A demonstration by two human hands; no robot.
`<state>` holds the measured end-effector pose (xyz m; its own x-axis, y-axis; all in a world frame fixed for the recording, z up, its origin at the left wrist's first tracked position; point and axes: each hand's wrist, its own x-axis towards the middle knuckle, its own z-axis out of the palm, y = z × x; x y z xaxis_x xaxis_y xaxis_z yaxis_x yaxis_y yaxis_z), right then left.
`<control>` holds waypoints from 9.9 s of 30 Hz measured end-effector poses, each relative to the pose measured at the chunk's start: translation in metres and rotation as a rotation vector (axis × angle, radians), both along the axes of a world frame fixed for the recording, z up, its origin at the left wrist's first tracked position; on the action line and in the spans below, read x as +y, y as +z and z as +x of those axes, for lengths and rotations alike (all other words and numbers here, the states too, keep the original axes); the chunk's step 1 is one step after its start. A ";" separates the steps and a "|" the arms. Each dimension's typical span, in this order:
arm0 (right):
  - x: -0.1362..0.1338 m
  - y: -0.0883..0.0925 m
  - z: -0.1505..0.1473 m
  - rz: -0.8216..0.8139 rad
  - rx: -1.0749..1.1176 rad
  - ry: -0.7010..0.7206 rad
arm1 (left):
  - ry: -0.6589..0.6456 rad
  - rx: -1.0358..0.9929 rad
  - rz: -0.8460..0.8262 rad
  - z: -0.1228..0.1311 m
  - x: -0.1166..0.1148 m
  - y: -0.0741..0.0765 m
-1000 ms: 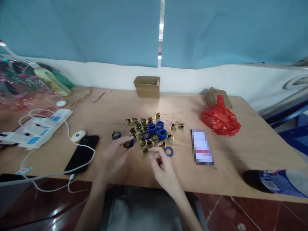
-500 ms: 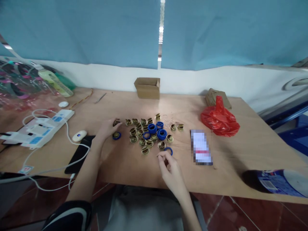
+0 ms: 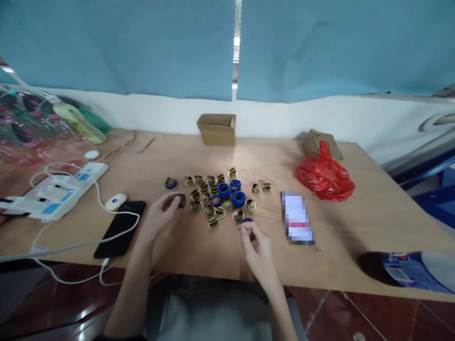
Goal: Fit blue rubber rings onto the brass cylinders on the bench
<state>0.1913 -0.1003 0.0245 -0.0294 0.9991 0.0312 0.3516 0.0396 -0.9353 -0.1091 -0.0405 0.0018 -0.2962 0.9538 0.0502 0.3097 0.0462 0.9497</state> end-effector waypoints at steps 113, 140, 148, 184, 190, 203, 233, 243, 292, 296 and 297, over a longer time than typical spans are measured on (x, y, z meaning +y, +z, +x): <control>-0.006 0.014 -0.028 0.158 0.129 0.145 | -0.299 -0.219 -0.041 0.100 -0.081 0.032; -0.010 0.000 -0.030 0.252 0.086 0.074 | -0.354 -0.371 -0.120 0.099 -0.072 0.022; -0.010 0.001 -0.022 0.256 0.057 0.198 | -0.328 -0.369 -0.019 0.108 -0.075 0.008; 0.274 -0.015 -0.007 -0.080 -0.671 0.158 | -0.216 -0.372 0.091 0.099 -0.075 0.019; 0.257 0.024 0.004 -0.022 -0.612 0.163 | -0.207 -0.381 0.083 0.100 -0.075 0.020; 0.088 0.064 0.013 -0.064 0.227 0.360 | -0.249 -0.370 0.067 0.105 -0.073 0.027; -0.006 0.012 -0.030 -0.205 0.805 0.230 | -0.316 -0.303 0.153 0.103 -0.085 0.031; -0.010 0.025 -0.029 0.002 0.541 0.203 | -0.308 -0.325 0.132 0.108 -0.085 0.035; 0.000 0.072 -0.016 0.670 -0.390 0.547 | -0.322 -0.554 0.433 0.113 -0.080 0.049; -0.002 0.078 -0.015 0.654 -0.386 0.547 | -0.363 -0.542 0.460 0.113 -0.079 0.051; -0.003 0.079 -0.015 0.645 -0.380 0.545 | -0.367 -0.544 0.465 0.112 -0.079 0.052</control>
<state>0.1763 -0.1030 0.1039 -0.6125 0.6368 0.4684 0.4101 0.7625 -0.5003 0.0030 -0.1190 0.0536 -0.0656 0.9119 0.4052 -0.2830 -0.4064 0.8688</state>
